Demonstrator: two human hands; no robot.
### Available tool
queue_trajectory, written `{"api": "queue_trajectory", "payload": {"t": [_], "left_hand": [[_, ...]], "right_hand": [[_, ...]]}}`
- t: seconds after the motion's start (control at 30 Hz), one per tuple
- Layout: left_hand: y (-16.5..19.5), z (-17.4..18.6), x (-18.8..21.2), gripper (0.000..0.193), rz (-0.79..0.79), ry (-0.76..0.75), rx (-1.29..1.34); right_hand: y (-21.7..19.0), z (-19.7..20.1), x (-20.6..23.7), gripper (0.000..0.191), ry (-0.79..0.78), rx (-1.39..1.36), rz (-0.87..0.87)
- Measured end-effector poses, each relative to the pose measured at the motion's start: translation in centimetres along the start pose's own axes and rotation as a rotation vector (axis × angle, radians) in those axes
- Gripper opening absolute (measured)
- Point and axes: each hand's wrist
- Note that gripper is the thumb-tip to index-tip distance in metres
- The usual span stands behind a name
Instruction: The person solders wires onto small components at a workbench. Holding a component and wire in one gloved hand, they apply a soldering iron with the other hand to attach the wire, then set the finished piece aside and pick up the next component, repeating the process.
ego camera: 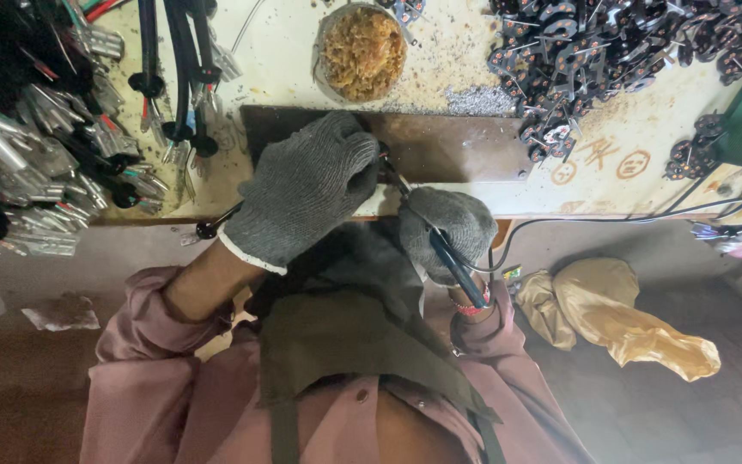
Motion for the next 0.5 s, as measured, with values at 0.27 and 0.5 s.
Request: {"api": "queue_trajectory", "payload": {"t": [0.27,0.5], "left_hand": [[-0.1,0.1,-0.1,0.017,0.032,-0.010,-0.022],[-0.4,1.0,-1.2,0.017,0.046,-0.062,0.048]], "right_hand": [[-3.6,1.4,-3.3,0.030,0.076,-0.197,0.138],[-8.1,3.1,-8.8,0.027,-0.064,-0.123,0.203]]}}
Point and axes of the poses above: each hand's wrist, its own x-axis away from the middle knuckle, its own z-axis out of the back of the hand, y = z × x, and after that the axes turned 9 degrees about -x, right-handed
